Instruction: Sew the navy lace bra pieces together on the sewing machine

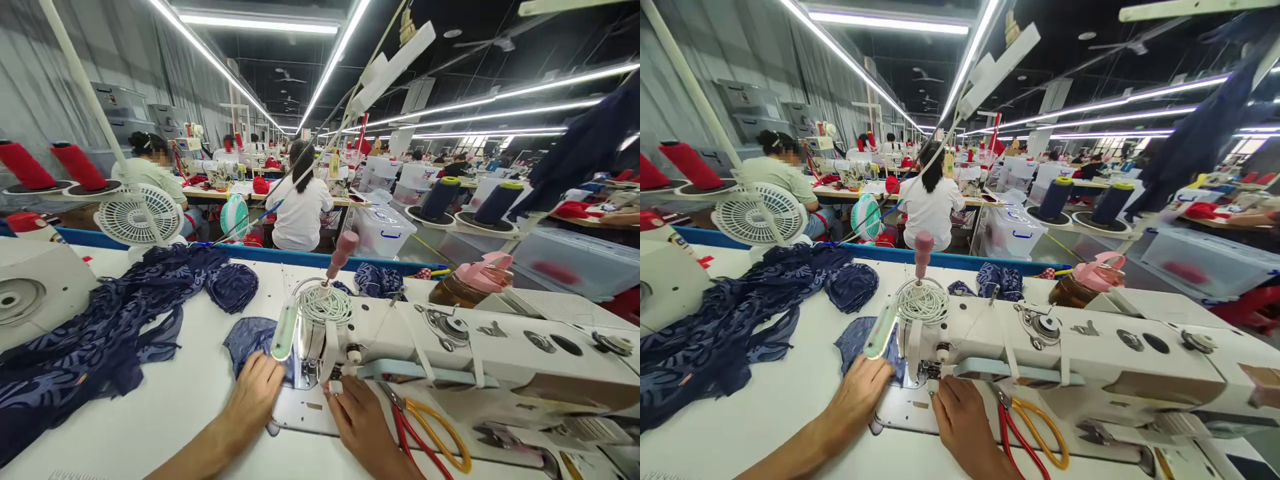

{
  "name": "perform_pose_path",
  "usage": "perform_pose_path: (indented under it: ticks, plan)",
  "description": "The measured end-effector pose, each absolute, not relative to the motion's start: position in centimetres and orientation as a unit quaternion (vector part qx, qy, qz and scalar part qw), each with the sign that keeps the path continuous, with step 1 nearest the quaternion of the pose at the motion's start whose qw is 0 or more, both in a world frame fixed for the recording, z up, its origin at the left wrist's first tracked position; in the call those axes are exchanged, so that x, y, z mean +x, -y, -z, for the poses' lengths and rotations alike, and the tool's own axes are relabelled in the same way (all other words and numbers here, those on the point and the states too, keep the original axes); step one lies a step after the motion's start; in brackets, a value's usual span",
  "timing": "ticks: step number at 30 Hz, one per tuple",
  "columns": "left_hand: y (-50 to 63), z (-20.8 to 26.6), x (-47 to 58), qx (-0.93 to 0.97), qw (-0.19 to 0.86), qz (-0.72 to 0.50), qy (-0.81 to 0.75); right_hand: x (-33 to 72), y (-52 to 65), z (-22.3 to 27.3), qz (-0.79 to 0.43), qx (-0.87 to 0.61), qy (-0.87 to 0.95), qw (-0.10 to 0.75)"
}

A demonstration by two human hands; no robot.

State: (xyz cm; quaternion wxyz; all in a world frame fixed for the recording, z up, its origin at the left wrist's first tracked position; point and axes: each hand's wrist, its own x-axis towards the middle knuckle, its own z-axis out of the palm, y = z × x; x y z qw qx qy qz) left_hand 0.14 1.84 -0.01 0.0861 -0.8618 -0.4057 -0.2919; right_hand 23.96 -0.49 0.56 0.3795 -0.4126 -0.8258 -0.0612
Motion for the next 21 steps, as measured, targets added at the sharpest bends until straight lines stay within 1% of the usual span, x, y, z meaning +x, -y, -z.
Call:
perform_pose_path:
  ticks: [4,6,9,12,14,15,16,17,19,21]
  plan:
    - [1.8,-0.4,-1.8,-0.85,0.059,0.328,0.409,23.3,1.1,-1.2,0.064,-0.374,0.842,0.383]
    - [3.1,-0.7,-2.4,-0.841,0.036,0.357,0.405,22.4,1.6,-1.8,0.035,-0.341,0.854,0.391]
    - [4.2,-1.0,-2.4,-0.833,0.027,0.389,0.392,20.5,2.4,-3.0,-0.095,-0.301,0.858,0.405]
    - [4.6,-1.2,-2.0,-0.828,0.025,0.41,0.382,18.6,3.0,-4.0,-0.23,-0.303,0.837,0.394]
    - [4.7,-1.3,-1.9,-0.826,0.027,0.418,0.376,18.4,3.3,-4.2,-0.249,-0.321,0.831,0.38]
    - [4.6,-1.3,-1.9,-0.826,0.031,0.422,0.372,19.0,3.4,-4.1,-0.221,-0.338,0.836,0.373]
    - [4.5,-1.3,-2.1,-0.824,0.036,0.426,0.371,20.0,3.5,-3.7,-0.16,-0.358,0.843,0.367]
    - [4.5,-1.3,-2.3,-0.822,0.044,0.429,0.372,21.5,3.7,-3.2,-0.075,-0.383,0.85,0.354]
    - [4.4,-1.3,-2.6,-0.815,0.063,0.432,0.381,25.8,4.2,-1.7,0.134,-0.432,0.836,0.31]
    - [4.6,-1.1,-2.6,-0.811,0.067,0.426,0.397,30.9,5.0,0.1,0.274,-0.478,0.797,0.248]
